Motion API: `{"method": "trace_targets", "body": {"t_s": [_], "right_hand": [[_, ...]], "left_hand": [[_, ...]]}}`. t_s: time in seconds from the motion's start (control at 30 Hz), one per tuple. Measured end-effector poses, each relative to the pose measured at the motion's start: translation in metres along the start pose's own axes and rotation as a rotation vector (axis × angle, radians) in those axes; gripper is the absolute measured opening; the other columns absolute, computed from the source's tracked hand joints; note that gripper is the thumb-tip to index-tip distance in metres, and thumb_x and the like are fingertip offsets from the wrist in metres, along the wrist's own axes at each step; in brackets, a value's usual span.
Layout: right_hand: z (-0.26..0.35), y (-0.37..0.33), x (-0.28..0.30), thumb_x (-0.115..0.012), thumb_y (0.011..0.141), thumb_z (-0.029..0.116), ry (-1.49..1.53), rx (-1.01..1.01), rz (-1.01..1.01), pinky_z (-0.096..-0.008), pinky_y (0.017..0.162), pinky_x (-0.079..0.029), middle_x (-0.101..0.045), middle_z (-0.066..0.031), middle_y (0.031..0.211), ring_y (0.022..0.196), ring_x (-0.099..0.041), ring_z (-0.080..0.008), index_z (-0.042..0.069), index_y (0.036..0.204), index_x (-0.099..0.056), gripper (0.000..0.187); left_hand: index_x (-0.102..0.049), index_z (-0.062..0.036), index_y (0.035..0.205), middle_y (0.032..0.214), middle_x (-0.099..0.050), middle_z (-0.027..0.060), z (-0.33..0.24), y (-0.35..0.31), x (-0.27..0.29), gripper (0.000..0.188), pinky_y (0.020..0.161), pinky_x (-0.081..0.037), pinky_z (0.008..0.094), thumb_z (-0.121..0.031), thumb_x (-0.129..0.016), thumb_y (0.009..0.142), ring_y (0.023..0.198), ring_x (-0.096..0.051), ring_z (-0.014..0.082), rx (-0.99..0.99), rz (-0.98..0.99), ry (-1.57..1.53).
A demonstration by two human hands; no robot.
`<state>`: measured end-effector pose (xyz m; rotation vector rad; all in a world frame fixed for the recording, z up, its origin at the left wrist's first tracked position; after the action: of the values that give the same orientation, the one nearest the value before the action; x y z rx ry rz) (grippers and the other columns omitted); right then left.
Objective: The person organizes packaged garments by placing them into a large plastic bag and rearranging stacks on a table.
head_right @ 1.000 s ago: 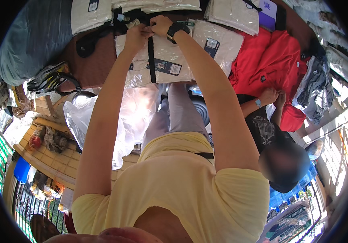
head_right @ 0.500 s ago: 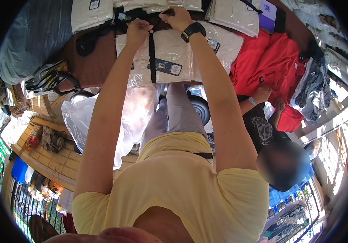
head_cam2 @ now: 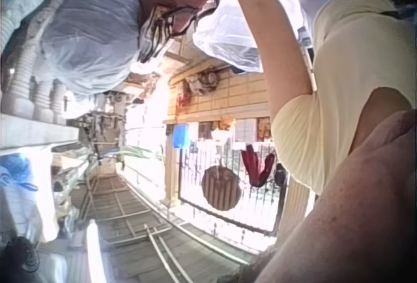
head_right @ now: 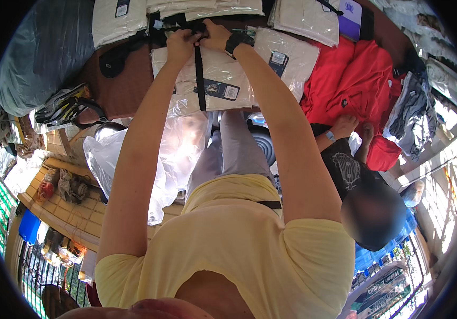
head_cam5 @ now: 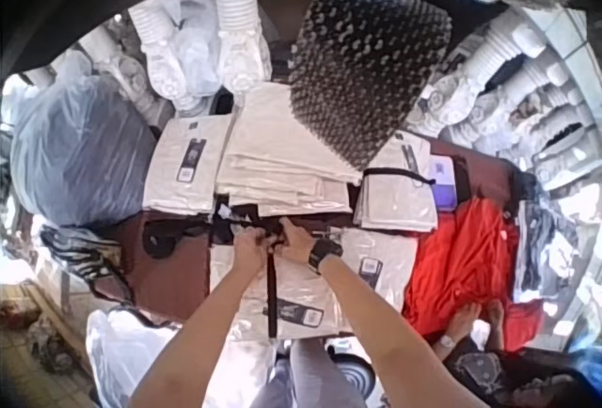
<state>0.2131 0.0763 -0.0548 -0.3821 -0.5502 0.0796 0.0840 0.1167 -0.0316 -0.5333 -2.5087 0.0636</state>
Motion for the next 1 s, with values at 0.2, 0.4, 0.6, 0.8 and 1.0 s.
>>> {"method": "trace_targets", "body": {"t_s": [0.2,0.4,0.6,0.8,1.0], "right_hand": [[-0.006,0.002,-0.002,-0.073,0.071,0.031,-0.026,0.017,0.042,-0.0378,0.084,-0.048,-0.066,-0.018,0.101,0.094,-0.063,-0.0322,0.004,0.099,-0.069,0.039],[-0.013,0.007,-0.007,-0.072,0.073,0.031,0.043,0.078,0.083,-0.0375,0.085,-0.048,-0.065,-0.0208,0.1,0.095,-0.062,-0.0334,0.005,0.102,-0.069,0.039],[-0.003,0.004,-0.009,-0.067,0.077,0.022,-0.137,0.186,-0.033,-0.041,0.084,-0.047,-0.062,-0.0204,0.095,0.094,-0.06,-0.0362,0.004,0.096,-0.069,0.026],[-0.002,-0.005,-0.007,-0.064,0.078,0.016,-0.195,0.224,-0.111,-0.0419,0.089,-0.045,-0.056,-0.0203,0.1,0.099,-0.055,-0.0375,0.005,0.096,-0.068,0.02],[0.002,-0.007,-0.007,-0.061,0.08,0.012,-0.259,0.287,-0.132,-0.0398,0.084,-0.045,-0.053,-0.0178,0.097,0.094,-0.055,-0.0342,0.001,0.095,-0.064,0.019]], "left_hand": [[-0.068,0.0013,0.092,0.075,-0.068,0.0131,0.006,0.002,0.0,0.022,0.06,-0.052,0.0295,-0.008,-0.075,0.072,0.058,-0.066,0.0183,0.133,-0.022,-0.079],[-0.069,-0.0033,0.1,0.083,-0.069,0.01,0.002,0.004,-0.001,0.029,0.07,-0.053,0.0293,-0.001,-0.07,0.071,0.076,-0.067,0.0179,-0.006,0.149,0.033],[-0.071,-0.0035,0.094,0.091,-0.067,0.0154,-0.006,-0.007,-0.004,0.024,0.073,-0.052,0.034,-0.001,-0.063,0.071,0.079,-0.066,0.0269,-0.052,-0.019,0.284],[-0.07,-0.0011,0.086,0.08,-0.065,0.0196,-0.015,-0.012,-0.01,0.017,0.071,-0.05,0.0434,-0.001,-0.058,0.074,0.076,-0.064,0.0357,-0.383,-0.088,0.366],[-0.068,-0.0017,0.088,0.082,-0.065,0.0213,-0.002,-0.002,-0.018,0.015,0.073,-0.05,0.0422,-0.004,-0.059,0.077,0.08,-0.063,0.0372,-0.261,0.064,0.466]]}}
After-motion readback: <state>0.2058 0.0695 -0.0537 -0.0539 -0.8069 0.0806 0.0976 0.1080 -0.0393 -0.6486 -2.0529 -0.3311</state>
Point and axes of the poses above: each hand's wrist, its own y-axis towards the middle knuckle, its own x-axis out of the back of the hand, z = x × y, the point moved 6 cm from there along y, towards the middle knuckle
